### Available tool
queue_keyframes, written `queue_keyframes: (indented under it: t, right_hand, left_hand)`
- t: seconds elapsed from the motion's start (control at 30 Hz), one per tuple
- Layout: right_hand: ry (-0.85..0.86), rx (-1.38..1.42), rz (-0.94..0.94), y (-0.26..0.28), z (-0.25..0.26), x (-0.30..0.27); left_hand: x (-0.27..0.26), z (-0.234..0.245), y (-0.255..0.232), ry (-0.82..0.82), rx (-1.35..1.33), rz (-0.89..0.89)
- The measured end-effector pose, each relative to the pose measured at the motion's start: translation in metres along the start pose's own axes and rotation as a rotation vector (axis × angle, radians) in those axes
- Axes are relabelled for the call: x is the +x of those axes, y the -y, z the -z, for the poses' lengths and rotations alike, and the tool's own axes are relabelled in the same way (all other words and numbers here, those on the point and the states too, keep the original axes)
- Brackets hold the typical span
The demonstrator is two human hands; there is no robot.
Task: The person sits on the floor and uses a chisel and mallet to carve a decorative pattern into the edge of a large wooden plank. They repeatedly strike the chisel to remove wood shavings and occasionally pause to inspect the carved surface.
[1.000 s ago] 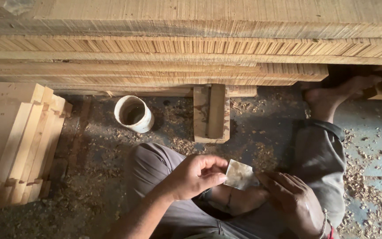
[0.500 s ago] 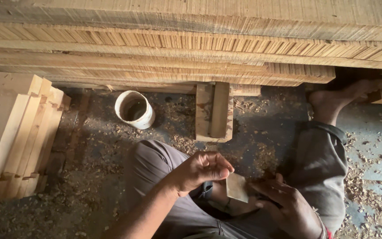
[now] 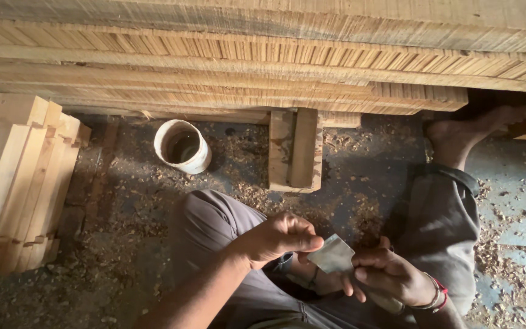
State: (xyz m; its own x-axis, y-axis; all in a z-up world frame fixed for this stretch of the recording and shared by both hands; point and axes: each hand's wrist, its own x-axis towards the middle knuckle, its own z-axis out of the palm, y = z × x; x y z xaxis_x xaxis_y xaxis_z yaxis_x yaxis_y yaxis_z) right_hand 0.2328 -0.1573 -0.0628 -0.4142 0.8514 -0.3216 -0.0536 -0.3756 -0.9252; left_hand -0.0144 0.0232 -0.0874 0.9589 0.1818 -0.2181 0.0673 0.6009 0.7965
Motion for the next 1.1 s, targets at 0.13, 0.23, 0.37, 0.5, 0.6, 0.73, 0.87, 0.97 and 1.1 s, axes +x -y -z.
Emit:
queue_keyframes:
  t: [0.13,0.23,0.37,0.5,0.6,0.73,0.87,0.97,1.1]
  right_hand:
    - [0.047,0.009,-0.002,0.005,0.005,0.005]
    - [0.053,0.051,-0.036,0.004,0.008,0.009]
    - [0.048,0.100,-0.058,-0.004,0.015,0.013]
    - [-0.021,0.012,-0.056,-0.018,0.023,0.024]
    - [-0.148,-0.143,-0.107,-0.028,0.031,0.043]
    - [-0.280,-0.557,-0.152,-0.023,0.051,0.071]
    - [-0.410,-0.951,-0.160,-0.002,0.074,0.100]
    - [-0.554,-1.014,-0.038,0.011,0.085,0.120]
    - [-0.511,-1.016,0.029,0.021,0.098,0.134]
  left_hand:
    - [0.005,-0.002,-0.004,0.055,0.017,-0.014]
    - [0.009,-0.001,-0.004,0.071,-0.027,0.014]
    - [0.017,0.002,-0.003,0.050,-0.065,0.086]
    - [0.026,0.010,-0.004,-0.059,-0.033,0.129]
    - [0.030,0.024,-0.008,-0.206,0.283,0.053]
    - [0.041,0.045,-0.010,-0.369,0.656,0.072]
    - [0.073,0.069,-0.009,-0.557,0.766,0.113]
    - [0.098,0.092,-0.003,-0.628,0.700,0.164]
    - [0.109,0.116,0.006,-0.551,0.365,0.110]
